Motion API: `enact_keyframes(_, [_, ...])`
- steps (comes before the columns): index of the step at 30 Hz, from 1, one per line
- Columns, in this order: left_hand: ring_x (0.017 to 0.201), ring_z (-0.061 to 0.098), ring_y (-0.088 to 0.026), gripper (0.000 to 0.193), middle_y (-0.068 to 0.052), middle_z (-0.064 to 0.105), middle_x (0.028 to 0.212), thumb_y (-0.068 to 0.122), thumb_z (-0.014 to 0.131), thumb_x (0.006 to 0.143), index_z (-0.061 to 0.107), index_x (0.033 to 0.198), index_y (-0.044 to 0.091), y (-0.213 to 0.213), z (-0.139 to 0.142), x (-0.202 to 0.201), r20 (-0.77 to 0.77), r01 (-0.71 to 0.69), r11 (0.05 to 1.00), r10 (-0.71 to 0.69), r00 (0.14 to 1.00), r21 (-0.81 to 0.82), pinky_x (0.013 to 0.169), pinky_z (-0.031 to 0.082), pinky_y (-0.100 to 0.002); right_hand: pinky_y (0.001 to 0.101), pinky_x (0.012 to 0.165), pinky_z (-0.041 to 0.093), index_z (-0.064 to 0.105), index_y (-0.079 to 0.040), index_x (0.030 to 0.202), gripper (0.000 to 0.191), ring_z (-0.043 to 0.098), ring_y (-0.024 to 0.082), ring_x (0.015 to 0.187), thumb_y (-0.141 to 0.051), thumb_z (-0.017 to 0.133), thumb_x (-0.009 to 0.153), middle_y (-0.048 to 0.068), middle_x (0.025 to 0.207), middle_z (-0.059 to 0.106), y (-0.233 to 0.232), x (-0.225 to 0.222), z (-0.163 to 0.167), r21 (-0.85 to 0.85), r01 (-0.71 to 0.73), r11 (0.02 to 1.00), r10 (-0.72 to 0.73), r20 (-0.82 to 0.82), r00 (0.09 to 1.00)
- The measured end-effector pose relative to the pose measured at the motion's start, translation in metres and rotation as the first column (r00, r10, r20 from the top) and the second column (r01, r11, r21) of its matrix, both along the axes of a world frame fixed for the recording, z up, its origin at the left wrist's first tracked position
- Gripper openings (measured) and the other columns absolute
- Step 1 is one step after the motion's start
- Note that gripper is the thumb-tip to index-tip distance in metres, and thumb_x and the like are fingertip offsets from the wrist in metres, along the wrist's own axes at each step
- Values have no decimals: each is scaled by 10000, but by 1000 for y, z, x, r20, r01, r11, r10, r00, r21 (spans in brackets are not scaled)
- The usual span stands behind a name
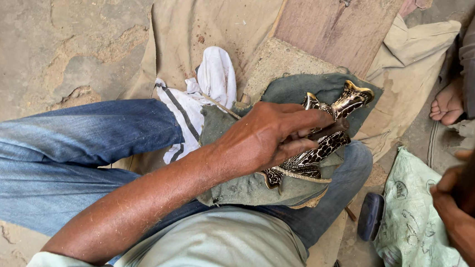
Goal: The person uses a chisel and hammer to engrave a decorative pattern on a metal object. They repeatedly strike the chisel to create a textured surface on the object.
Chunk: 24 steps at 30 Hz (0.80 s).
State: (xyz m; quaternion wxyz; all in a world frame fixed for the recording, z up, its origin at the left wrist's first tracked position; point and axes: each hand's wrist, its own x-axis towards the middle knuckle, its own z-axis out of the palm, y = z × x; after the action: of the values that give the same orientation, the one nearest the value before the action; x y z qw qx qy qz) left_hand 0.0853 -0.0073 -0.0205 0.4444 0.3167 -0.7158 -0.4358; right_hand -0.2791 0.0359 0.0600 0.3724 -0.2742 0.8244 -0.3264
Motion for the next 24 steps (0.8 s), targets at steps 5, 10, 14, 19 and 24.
enact_keyframes(5, [870,760,-249,408,-115,725,1023,160,759,941,632,1323,93,-3,2,0,-22,21,1000,-21,1000,2,721,600,-378,309,791,558,659,-80,1251,311,659,158,864,-153,642,949,75,972,660,9,3,10,323,-630,707,663,-612,431])
enact_keyframes(10, [931,758,-277,374,-118,731,1097,196,719,997,629,1349,109,-2,-1,2,16,32,998,-31,999,-52,786,605,-390,314,787,548,649,-60,1252,353,654,167,859,-101,651,901,86,970,655,13,13,16,339,-673,658,692,-625,362])
enact_keyframes(14, [960,760,-303,404,-130,734,1140,221,691,1013,608,1386,88,-2,-5,4,-13,43,998,-44,999,-48,822,613,-395,319,783,541,641,-45,1253,390,650,174,855,-60,658,863,95,969,650,11,17,19,345,-694,633,699,-639,320])
enact_keyframes(19, [1004,767,-291,377,-126,738,1173,226,699,1025,619,1373,105,1,-9,2,-19,1,995,-3,1000,-103,855,626,-387,324,778,531,631,-25,1254,440,646,182,850,-9,666,816,106,968,645,9,19,23,366,-704,609,713,-641,284])
enact_keyframes(24, [947,780,-264,398,-125,743,1141,220,721,987,627,1358,107,-3,-11,-1,-14,13,999,-13,1000,-36,810,633,-374,330,774,522,620,-5,1255,492,641,191,845,43,674,769,117,967,640,5,21,24,379,-726,574,723,-650,232])
